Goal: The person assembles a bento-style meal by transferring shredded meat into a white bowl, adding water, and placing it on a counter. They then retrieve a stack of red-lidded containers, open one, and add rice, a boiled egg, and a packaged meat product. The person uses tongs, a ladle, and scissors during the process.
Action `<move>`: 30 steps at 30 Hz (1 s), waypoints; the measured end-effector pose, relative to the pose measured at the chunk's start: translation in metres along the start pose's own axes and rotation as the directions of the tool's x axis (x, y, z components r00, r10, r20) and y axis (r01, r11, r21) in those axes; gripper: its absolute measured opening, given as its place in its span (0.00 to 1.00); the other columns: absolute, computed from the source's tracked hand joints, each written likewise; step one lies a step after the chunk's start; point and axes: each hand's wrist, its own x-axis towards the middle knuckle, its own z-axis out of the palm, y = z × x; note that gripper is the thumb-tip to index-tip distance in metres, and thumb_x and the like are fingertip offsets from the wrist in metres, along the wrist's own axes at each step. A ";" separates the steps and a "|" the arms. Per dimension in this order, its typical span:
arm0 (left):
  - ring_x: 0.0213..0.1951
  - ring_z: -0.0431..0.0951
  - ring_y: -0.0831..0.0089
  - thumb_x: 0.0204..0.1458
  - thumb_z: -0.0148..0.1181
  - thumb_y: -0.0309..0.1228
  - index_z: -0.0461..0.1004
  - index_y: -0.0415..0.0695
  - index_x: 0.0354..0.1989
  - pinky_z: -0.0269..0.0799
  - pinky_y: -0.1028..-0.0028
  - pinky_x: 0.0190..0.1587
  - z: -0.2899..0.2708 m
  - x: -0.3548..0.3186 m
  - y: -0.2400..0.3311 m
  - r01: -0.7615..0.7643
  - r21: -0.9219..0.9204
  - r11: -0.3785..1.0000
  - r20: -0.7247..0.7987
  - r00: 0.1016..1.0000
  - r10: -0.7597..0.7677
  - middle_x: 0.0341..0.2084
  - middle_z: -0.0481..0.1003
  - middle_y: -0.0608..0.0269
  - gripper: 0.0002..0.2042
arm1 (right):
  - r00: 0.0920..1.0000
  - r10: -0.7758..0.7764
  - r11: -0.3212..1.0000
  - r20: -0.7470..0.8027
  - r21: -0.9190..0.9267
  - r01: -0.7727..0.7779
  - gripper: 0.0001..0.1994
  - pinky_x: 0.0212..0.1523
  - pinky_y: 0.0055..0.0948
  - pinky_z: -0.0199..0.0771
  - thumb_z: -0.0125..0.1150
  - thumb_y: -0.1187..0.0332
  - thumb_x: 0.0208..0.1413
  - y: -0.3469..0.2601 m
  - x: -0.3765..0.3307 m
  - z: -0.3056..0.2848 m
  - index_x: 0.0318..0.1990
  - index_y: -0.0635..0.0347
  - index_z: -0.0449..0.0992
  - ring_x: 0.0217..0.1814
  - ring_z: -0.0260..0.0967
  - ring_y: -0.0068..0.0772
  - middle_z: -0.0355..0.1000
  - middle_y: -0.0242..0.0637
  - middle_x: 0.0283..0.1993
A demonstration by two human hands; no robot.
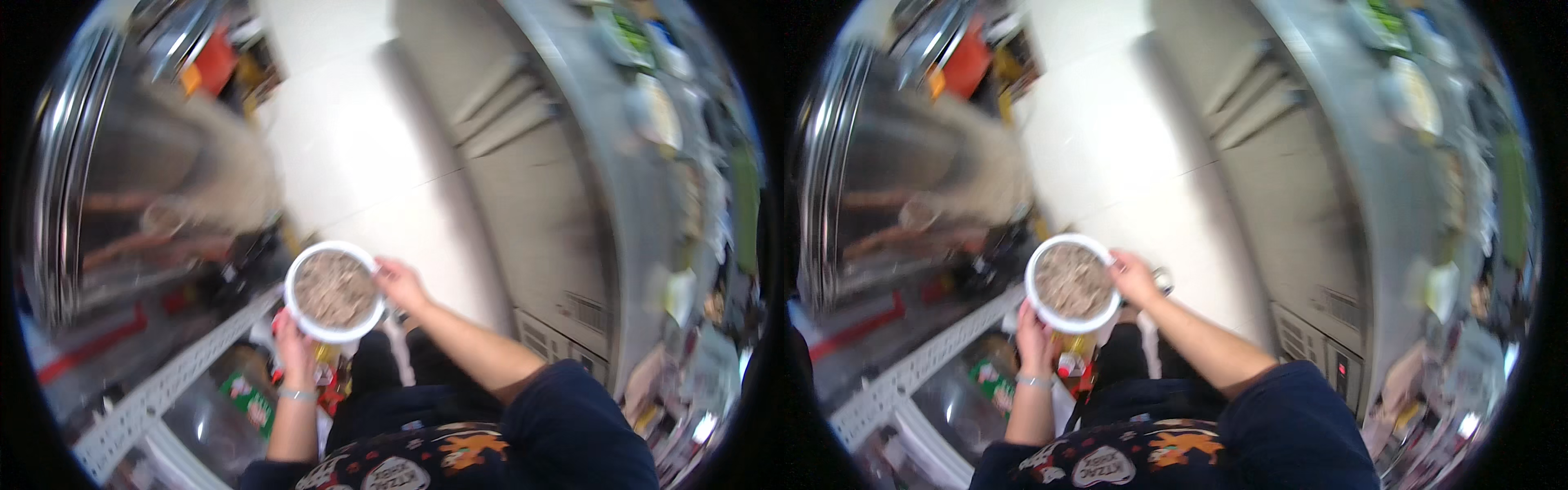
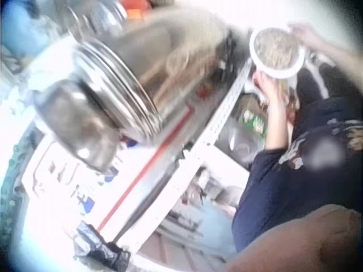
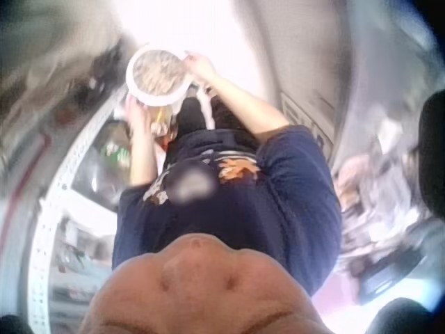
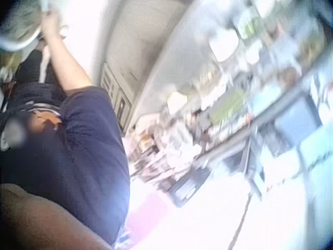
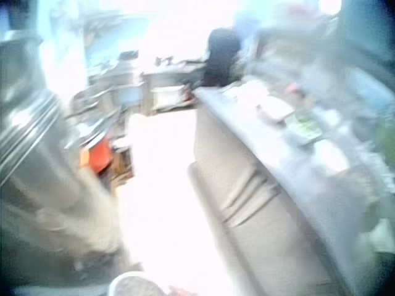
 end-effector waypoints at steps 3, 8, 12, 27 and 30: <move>0.51 0.73 0.69 0.63 0.45 0.37 0.67 0.40 0.53 0.72 0.69 0.51 0.058 -0.041 0.018 -0.023 0.202 0.979 0.285 0.958 -0.037 0.50 0.72 0.58 0.16 | 0.992 -0.044 0.992 -0.122 0.116 0.058 0.19 0.42 0.24 0.72 0.59 0.66 0.56 -0.008 -0.066 -0.071 0.55 0.59 0.72 0.40 0.70 0.22 0.74 0.34 0.40; 0.48 0.74 0.70 0.63 0.45 0.38 0.65 0.39 0.56 0.71 0.70 0.49 0.136 -0.115 0.052 -0.110 0.261 0.959 0.593 0.802 -0.069 0.48 0.72 0.59 0.19 | 0.955 -0.072 0.920 -0.287 0.352 0.175 0.16 0.29 0.23 0.71 0.55 0.65 0.55 -0.037 -0.191 -0.145 0.50 0.57 0.74 0.27 0.69 0.21 0.72 0.33 0.30; 0.40 0.73 0.78 0.63 0.42 0.39 0.65 0.39 0.56 0.73 0.74 0.39 0.194 -0.162 0.082 -0.176 0.417 0.892 0.746 0.626 -0.225 0.41 0.73 0.64 0.19 | 0.854 0.017 0.868 -0.521 0.431 0.246 0.16 0.26 0.20 0.72 0.54 0.63 0.57 -0.057 -0.275 -0.169 0.52 0.56 0.74 0.26 0.69 0.18 0.73 0.31 0.31; 0.34 0.73 0.74 0.61 0.41 0.40 0.71 0.43 0.46 0.71 0.72 0.37 0.407 -0.353 -0.057 -0.351 0.720 0.599 0.670 0.126 -0.731 0.35 0.74 0.64 0.16 | 0.539 0.356 0.521 -0.763 0.641 0.564 0.16 0.30 0.21 0.73 0.52 0.59 0.60 0.027 -0.484 -0.308 0.49 0.59 0.73 0.29 0.70 0.20 0.72 0.30 0.31; 0.35 0.73 0.74 0.60 0.42 0.41 0.72 0.43 0.45 0.70 0.71 0.37 0.431 -0.390 -0.114 -0.389 0.733 0.558 0.646 0.140 -0.750 0.35 0.73 0.65 0.17 | 0.510 0.368 0.488 -0.778 0.628 0.606 0.16 0.30 0.22 0.74 0.52 0.60 0.59 0.063 -0.511 -0.349 0.49 0.60 0.73 0.29 0.69 0.20 0.71 0.30 0.31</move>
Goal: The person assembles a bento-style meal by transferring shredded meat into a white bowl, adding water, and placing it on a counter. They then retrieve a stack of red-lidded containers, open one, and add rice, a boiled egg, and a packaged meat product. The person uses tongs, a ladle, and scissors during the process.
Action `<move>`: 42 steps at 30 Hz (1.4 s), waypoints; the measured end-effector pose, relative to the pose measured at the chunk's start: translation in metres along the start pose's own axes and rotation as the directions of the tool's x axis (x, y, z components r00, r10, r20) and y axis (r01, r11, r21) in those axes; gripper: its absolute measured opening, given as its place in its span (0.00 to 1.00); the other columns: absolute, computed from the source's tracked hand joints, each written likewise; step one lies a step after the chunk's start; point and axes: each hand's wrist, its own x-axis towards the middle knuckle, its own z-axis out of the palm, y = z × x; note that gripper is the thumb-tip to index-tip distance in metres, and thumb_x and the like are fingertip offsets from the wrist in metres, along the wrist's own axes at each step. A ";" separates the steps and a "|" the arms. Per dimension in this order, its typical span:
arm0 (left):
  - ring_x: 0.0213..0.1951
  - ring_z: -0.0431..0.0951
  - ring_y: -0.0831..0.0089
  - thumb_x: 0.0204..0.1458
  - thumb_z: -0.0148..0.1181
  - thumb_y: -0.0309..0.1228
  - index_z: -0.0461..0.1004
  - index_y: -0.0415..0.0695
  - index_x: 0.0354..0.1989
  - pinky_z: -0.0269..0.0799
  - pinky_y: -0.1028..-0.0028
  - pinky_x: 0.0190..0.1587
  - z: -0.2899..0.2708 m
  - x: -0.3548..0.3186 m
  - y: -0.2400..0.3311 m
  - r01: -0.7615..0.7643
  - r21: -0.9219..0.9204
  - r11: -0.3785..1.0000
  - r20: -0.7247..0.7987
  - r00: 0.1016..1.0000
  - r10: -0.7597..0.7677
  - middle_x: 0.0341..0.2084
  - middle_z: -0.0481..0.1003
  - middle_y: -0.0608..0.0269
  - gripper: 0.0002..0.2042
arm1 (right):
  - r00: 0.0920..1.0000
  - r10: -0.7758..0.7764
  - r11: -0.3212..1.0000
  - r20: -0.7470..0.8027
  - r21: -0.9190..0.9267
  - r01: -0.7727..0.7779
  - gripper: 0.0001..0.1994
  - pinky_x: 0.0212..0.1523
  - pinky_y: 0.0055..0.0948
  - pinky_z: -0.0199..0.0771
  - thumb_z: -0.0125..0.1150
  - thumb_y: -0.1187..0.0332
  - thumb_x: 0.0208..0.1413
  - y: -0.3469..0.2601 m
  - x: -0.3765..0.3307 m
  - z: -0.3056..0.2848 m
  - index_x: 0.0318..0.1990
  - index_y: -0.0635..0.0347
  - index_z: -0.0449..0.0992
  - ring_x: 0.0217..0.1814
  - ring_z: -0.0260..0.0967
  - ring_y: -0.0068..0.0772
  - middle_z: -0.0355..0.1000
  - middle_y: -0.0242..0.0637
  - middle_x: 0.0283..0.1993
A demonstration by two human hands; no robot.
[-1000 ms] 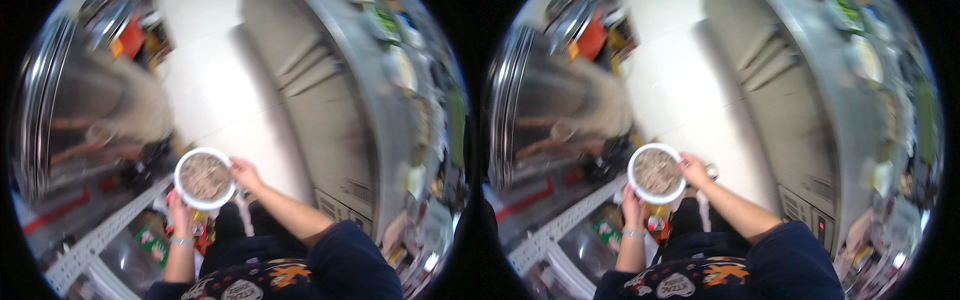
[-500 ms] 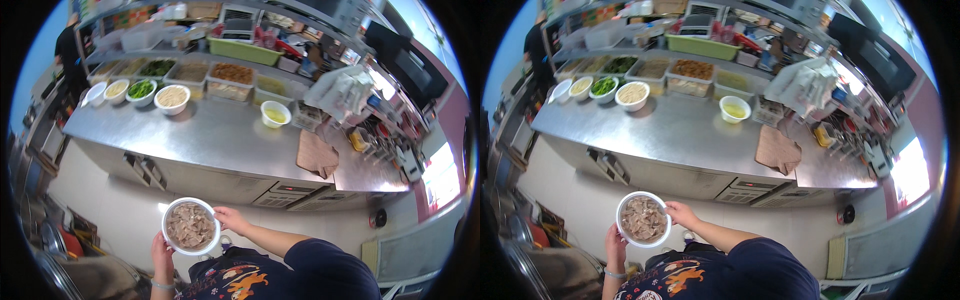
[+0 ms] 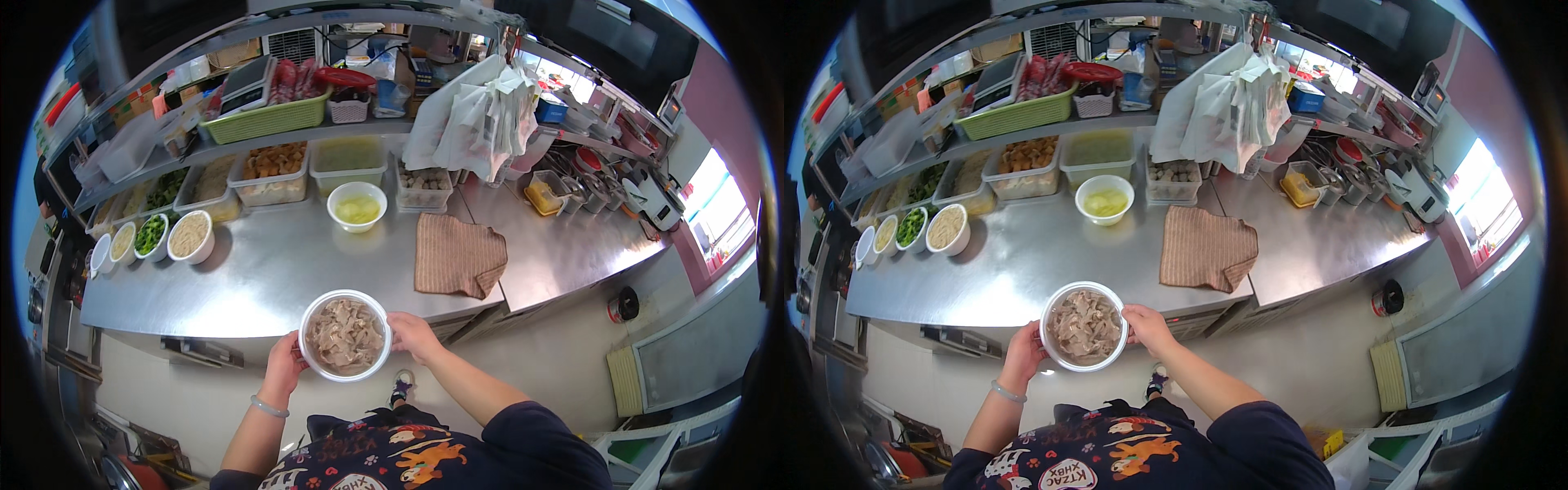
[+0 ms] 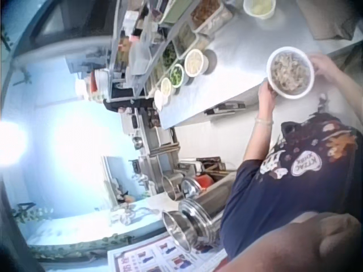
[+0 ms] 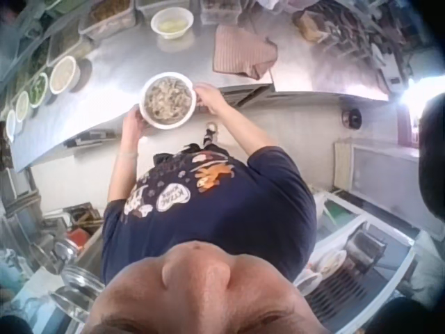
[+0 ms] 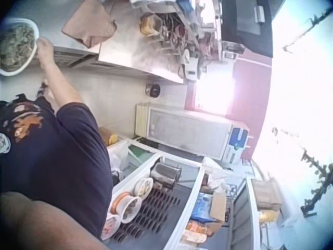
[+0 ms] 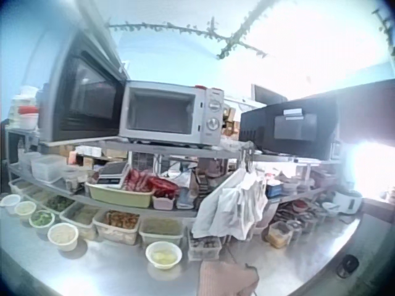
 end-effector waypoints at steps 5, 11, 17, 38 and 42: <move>0.36 0.71 0.73 0.58 0.44 0.40 0.71 0.41 0.48 0.69 0.72 0.38 0.086 0.080 0.007 0.035 0.083 0.996 -0.058 0.998 -0.030 0.36 0.72 0.64 0.18 | 0.994 -0.018 1.000 -0.111 0.004 0.019 0.15 0.29 0.24 0.74 0.54 0.62 0.59 -0.040 0.052 -0.076 0.47 0.62 0.74 0.29 0.69 0.21 0.71 0.31 0.32; 0.35 0.71 0.73 0.59 0.45 0.40 0.72 0.42 0.45 0.69 0.70 0.39 0.175 0.156 0.016 0.064 0.080 0.995 0.049 0.996 -0.068 0.35 0.72 0.66 0.16 | 0.979 -0.018 0.998 -0.202 0.048 0.028 0.16 0.32 0.28 0.77 0.55 0.63 0.59 -0.087 0.095 -0.160 0.50 0.63 0.73 0.32 0.73 0.26 0.74 0.35 0.38; 0.36 0.71 0.73 0.60 0.45 0.39 0.71 0.41 0.47 0.70 0.70 0.40 0.231 0.207 0.024 0.069 0.134 0.989 0.159 0.983 -0.091 0.36 0.71 0.65 0.16 | 0.963 -0.081 0.995 -0.256 0.037 0.094 0.16 0.34 0.27 0.77 0.55 0.63 0.59 -0.117 0.113 -0.209 0.50 0.62 0.73 0.35 0.72 0.25 0.74 0.34 0.37; 0.36 0.76 0.71 0.53 0.50 0.21 0.69 0.40 0.50 0.76 0.70 0.38 0.162 0.245 0.026 0.113 0.241 0.964 -0.038 0.994 -0.107 0.38 0.74 0.62 0.15 | 0.970 -0.156 0.954 -0.187 -0.282 0.099 0.16 0.41 0.34 0.77 0.52 0.65 0.57 -0.072 0.182 -0.165 0.52 0.54 0.73 0.43 0.73 0.38 0.72 0.39 0.46; 0.36 0.76 0.71 0.54 0.49 0.22 0.68 0.39 0.49 0.77 0.70 0.37 0.160 0.249 0.025 0.089 0.257 0.962 -0.032 0.996 -0.084 0.38 0.74 0.61 0.14 | 0.895 -0.434 0.508 -0.107 -0.849 0.145 0.17 0.46 0.40 0.74 0.53 0.60 0.56 -0.067 0.184 -0.184 0.53 0.45 0.73 0.49 0.70 0.47 0.68 0.45 0.51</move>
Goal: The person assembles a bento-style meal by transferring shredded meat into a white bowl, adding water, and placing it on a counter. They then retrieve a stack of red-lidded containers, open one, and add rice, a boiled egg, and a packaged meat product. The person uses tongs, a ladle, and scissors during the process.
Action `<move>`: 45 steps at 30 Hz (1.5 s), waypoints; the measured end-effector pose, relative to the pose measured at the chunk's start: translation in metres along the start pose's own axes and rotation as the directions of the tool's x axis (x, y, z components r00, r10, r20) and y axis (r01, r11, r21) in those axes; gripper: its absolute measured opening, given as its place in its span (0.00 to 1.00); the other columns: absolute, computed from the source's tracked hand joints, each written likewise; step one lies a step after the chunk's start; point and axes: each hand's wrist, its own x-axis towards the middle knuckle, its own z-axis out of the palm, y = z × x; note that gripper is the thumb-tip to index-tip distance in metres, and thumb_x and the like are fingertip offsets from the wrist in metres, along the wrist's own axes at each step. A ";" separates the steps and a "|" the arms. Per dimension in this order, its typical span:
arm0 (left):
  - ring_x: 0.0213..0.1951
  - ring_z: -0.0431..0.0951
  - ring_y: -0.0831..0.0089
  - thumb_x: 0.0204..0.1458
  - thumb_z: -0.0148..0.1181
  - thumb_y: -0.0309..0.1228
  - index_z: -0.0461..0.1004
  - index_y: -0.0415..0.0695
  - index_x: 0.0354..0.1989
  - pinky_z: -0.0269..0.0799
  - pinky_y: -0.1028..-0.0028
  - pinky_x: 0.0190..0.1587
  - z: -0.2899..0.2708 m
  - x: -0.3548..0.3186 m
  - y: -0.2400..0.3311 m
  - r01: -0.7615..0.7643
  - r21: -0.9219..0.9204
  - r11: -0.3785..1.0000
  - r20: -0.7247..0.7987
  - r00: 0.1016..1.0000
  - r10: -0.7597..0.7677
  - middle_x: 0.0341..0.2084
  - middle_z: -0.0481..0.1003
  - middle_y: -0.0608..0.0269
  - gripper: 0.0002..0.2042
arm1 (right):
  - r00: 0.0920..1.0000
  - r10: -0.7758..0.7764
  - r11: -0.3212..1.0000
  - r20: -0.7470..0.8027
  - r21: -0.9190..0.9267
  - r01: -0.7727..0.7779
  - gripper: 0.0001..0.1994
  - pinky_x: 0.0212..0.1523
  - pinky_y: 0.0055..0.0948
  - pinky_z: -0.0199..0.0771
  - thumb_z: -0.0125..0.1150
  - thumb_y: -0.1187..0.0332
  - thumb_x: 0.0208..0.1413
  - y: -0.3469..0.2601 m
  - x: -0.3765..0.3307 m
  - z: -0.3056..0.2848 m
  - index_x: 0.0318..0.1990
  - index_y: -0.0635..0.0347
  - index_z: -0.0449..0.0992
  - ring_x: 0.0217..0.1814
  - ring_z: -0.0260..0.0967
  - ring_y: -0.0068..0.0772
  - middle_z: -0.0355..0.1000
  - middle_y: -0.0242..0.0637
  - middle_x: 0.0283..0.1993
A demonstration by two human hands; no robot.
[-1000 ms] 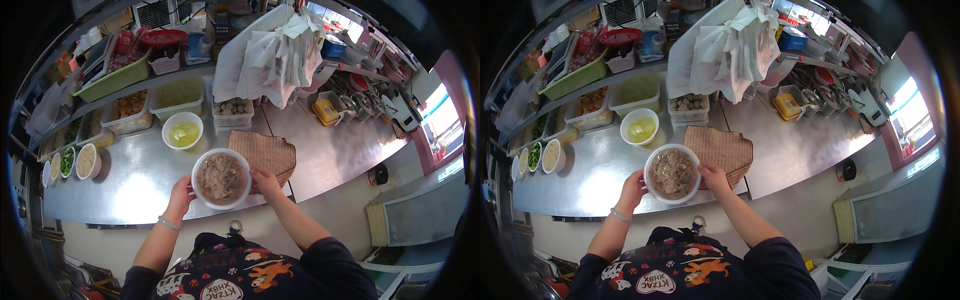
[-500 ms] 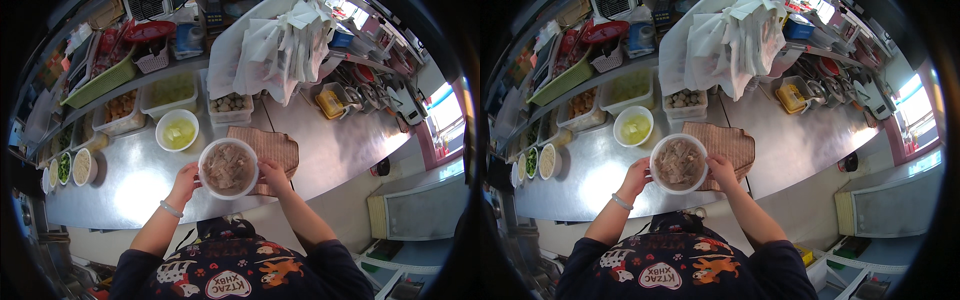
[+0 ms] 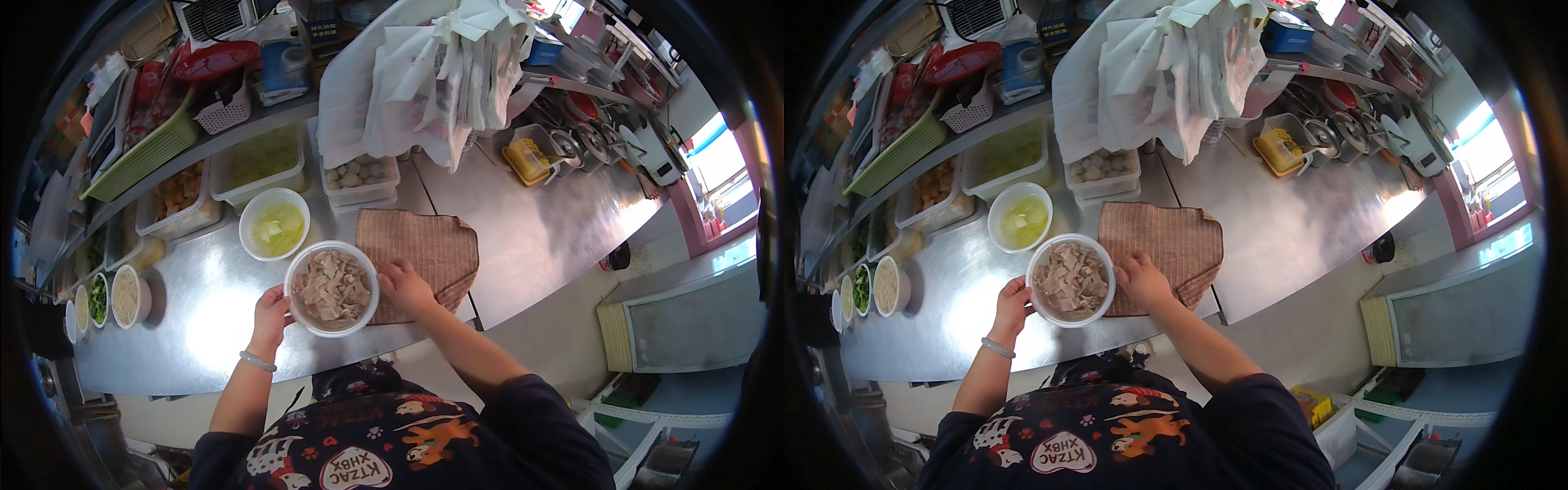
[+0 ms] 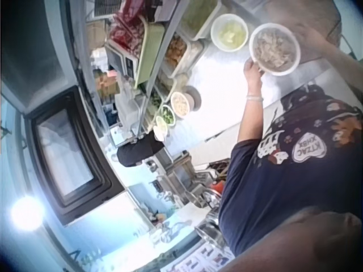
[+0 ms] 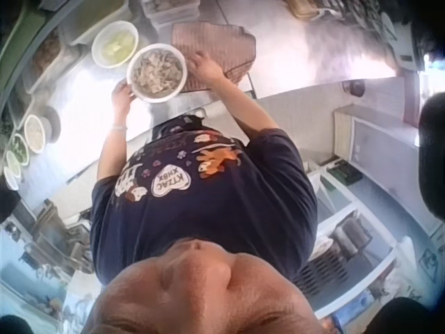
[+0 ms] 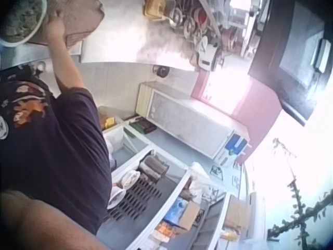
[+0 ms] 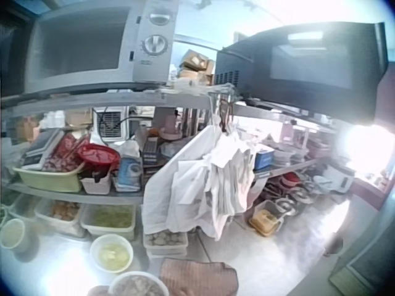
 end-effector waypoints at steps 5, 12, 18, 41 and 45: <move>0.35 0.76 0.72 0.54 0.48 0.22 0.68 0.39 0.48 0.78 0.71 0.35 0.001 0.008 -0.004 -0.016 0.032 0.999 -0.007 1.000 0.016 0.38 0.74 0.61 0.13 | 0.987 -0.091 0.902 0.129 -0.409 0.137 0.15 0.49 0.43 0.72 0.54 0.60 0.54 0.050 -0.020 -0.018 0.48 0.50 0.71 0.49 0.70 0.45 0.70 0.43 0.47; 0.35 0.76 0.74 0.54 0.47 0.22 0.67 0.38 0.48 0.77 0.72 0.35 0.012 0.014 -0.001 -0.053 0.038 0.998 -0.008 0.999 0.053 0.36 0.73 0.62 0.13 | 0.963 0.215 0.802 -0.164 -0.533 -0.270 0.09 0.43 0.43 0.74 0.46 0.68 0.56 0.157 -0.033 -0.081 0.34 0.61 0.72 0.41 0.74 0.47 0.73 0.48 0.38; 0.36 0.75 0.75 0.54 0.46 0.22 0.67 0.40 0.48 0.76 0.73 0.34 0.040 0.024 0.002 -0.044 0.009 0.999 -0.016 0.999 0.044 0.36 0.72 0.63 0.13 | 0.767 0.500 0.848 -0.403 0.050 -0.527 0.11 0.47 0.37 0.72 0.58 0.70 0.52 0.200 -0.024 -0.130 0.42 0.62 0.74 0.43 0.72 0.46 0.74 0.50 0.41; 0.23 0.68 0.79 0.55 0.54 0.32 0.67 0.47 0.33 0.66 0.77 0.25 0.092 0.007 -0.067 -0.069 -0.025 0.997 0.377 0.923 0.073 0.21 0.68 0.69 0.05 | 0.983 -0.184 0.900 -0.014 0.399 0.174 0.11 0.28 0.26 0.70 0.41 0.85 0.37 -0.030 -0.093 -0.014 0.18 0.64 0.71 0.23 0.69 0.30 0.71 0.39 0.20; 0.20 0.67 0.82 0.58 0.55 0.40 0.70 0.45 0.24 0.64 0.79 0.23 0.023 -0.064 -0.076 -0.199 0.182 0.963 0.264 0.953 0.147 0.16 0.70 0.68 0.14 | 0.905 -0.396 0.840 0.158 0.461 0.287 0.08 0.30 0.30 0.68 0.43 0.80 0.41 -0.068 -0.095 0.002 0.18 0.61 0.69 0.24 0.67 0.33 0.69 0.40 0.22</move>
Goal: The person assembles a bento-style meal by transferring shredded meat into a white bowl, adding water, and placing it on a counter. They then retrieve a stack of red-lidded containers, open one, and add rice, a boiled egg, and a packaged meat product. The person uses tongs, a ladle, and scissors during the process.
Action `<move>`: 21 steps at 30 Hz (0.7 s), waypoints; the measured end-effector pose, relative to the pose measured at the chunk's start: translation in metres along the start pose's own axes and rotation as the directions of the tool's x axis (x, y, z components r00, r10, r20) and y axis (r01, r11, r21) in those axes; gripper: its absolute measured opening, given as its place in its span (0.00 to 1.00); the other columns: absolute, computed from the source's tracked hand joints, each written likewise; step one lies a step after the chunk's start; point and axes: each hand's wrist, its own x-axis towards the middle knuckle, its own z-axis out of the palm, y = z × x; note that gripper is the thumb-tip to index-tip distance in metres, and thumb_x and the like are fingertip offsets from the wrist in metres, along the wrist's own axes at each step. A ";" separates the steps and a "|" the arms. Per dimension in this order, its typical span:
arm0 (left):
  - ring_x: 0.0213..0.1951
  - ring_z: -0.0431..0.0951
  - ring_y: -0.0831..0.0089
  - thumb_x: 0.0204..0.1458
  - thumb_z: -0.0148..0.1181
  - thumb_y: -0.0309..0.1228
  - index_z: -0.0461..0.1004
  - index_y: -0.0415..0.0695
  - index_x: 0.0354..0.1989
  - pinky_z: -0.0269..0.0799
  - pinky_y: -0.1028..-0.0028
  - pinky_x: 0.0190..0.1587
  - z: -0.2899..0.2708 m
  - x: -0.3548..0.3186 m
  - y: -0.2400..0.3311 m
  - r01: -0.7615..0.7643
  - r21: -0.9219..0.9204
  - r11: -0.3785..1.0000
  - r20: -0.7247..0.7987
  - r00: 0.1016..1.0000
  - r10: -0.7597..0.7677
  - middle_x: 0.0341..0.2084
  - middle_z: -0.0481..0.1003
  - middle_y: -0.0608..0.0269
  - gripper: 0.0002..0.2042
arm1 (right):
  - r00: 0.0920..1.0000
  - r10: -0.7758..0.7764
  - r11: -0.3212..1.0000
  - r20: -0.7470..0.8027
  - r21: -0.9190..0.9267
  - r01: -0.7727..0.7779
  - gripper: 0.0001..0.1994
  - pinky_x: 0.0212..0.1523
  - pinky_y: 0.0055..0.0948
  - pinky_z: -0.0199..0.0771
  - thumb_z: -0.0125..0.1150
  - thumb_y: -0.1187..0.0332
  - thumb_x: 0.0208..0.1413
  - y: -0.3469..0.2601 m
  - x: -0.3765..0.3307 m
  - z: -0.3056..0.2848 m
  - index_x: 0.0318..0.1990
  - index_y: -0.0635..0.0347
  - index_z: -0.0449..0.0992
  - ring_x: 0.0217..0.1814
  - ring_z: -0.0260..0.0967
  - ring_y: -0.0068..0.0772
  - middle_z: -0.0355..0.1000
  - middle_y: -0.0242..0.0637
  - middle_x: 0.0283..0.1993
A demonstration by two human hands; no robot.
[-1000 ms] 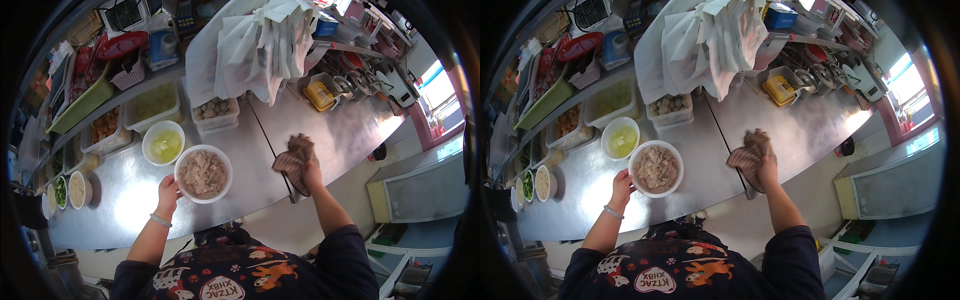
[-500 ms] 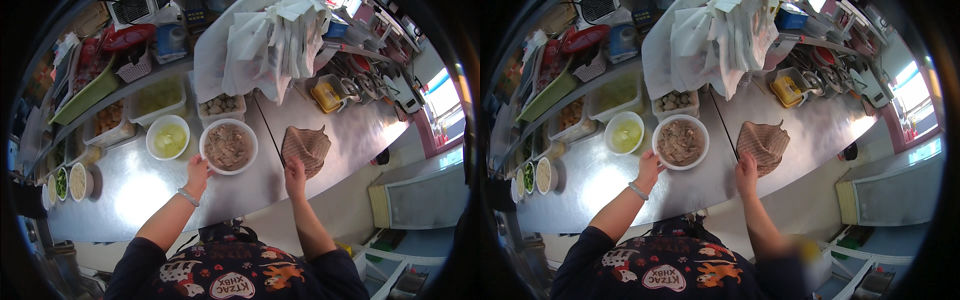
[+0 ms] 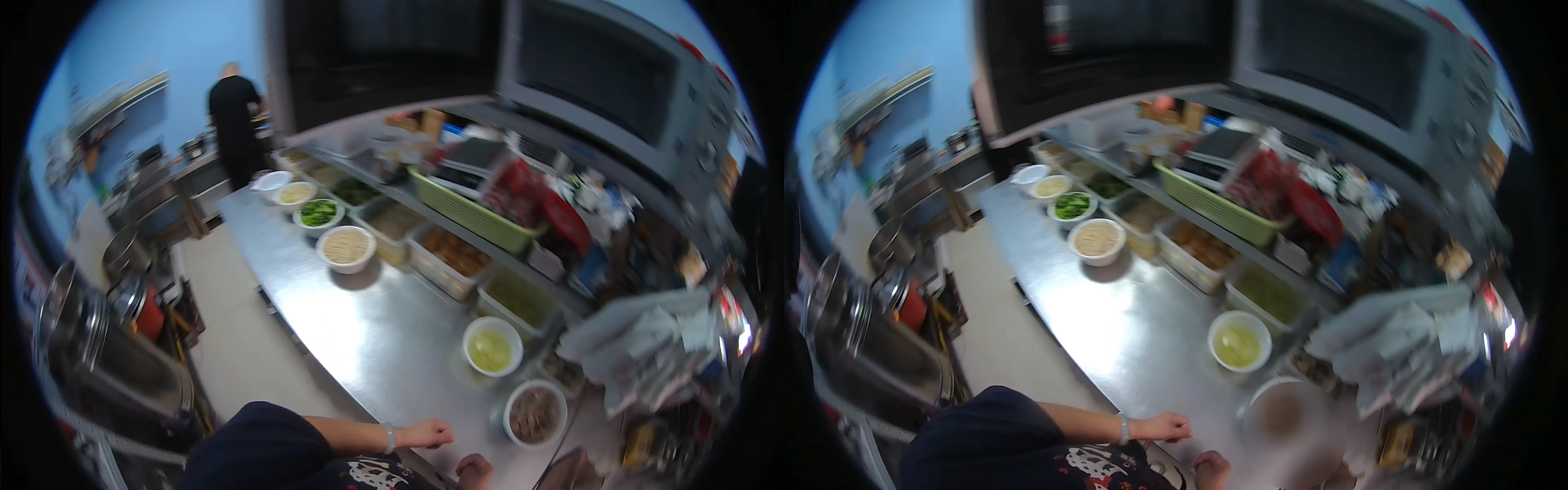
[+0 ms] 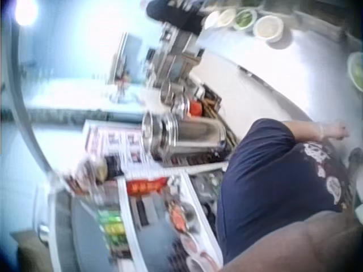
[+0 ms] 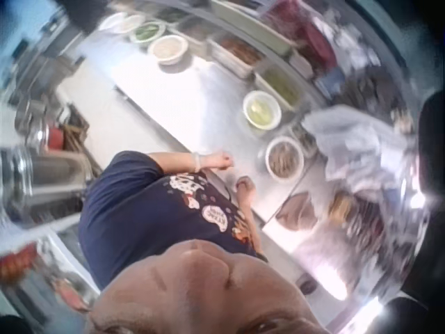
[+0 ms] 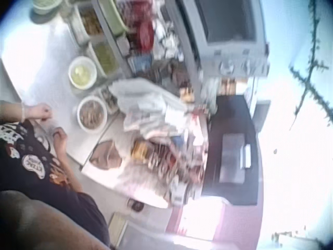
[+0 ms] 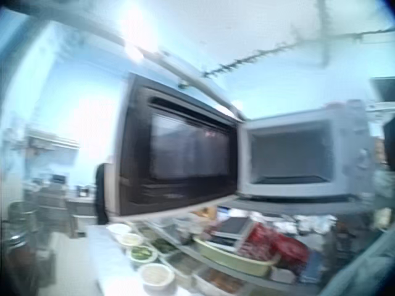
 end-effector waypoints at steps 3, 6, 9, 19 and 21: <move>0.19 0.68 0.82 0.57 0.56 0.44 0.77 0.43 0.27 0.66 0.80 0.24 -0.038 -0.077 -0.009 0.041 0.026 0.999 -0.275 0.961 -0.032 0.18 0.73 0.67 0.16 | 0.981 -0.071 0.992 0.178 0.118 0.050 0.08 0.27 0.30 0.65 0.43 0.79 0.42 -0.010 0.020 0.034 0.19 0.61 0.71 0.22 0.64 0.31 0.67 0.39 0.19; 0.18 0.66 0.82 0.58 0.52 0.44 0.79 0.45 0.35 0.63 0.77 0.22 -0.076 -0.163 -0.022 0.005 -0.044 0.999 -0.565 0.824 -0.029 0.14 0.70 0.69 0.16 | 0.924 0.119 0.973 0.365 0.142 -0.182 0.09 0.24 0.28 0.62 0.43 0.78 0.44 -0.021 0.034 0.077 0.20 0.60 0.71 0.22 0.63 0.27 0.66 0.34 0.18; 0.18 0.68 0.81 0.62 0.46 0.37 0.78 0.44 0.43 0.66 0.77 0.23 -0.111 -0.253 -0.037 -0.119 -0.070 0.990 -0.835 0.550 0.008 0.14 0.70 0.68 0.14 | 0.901 0.012 0.983 0.434 0.160 -0.090 0.09 0.22 0.24 0.61 0.42 0.77 0.47 -0.036 0.044 0.126 0.24 0.59 0.71 0.22 0.61 0.22 0.66 0.31 0.21; 0.31 0.68 0.82 0.54 0.53 0.24 0.70 0.40 0.49 0.67 0.79 0.35 -0.184 -0.616 -0.063 -0.138 0.414 0.900 -0.819 -0.487 0.303 0.30 0.69 0.68 0.13 | 0.667 -0.008 0.894 0.745 0.305 -0.330 0.05 0.20 0.20 0.59 0.46 0.75 0.53 -0.159 -0.018 0.350 0.31 0.57 0.70 0.19 0.56 0.20 0.63 0.29 0.22; 0.29 0.68 0.79 0.50 0.56 0.21 0.71 0.40 0.47 0.68 0.79 0.33 -0.192 -0.681 -0.058 0.070 0.489 0.869 -0.640 -0.649 0.412 0.32 0.70 0.64 0.14 | 0.617 0.080 0.842 0.783 0.278 -0.462 0.04 0.20 0.19 0.58 0.48 0.73 0.54 -0.186 -0.042 0.396 0.32 0.57 0.70 0.19 0.55 0.19 0.62 0.29 0.21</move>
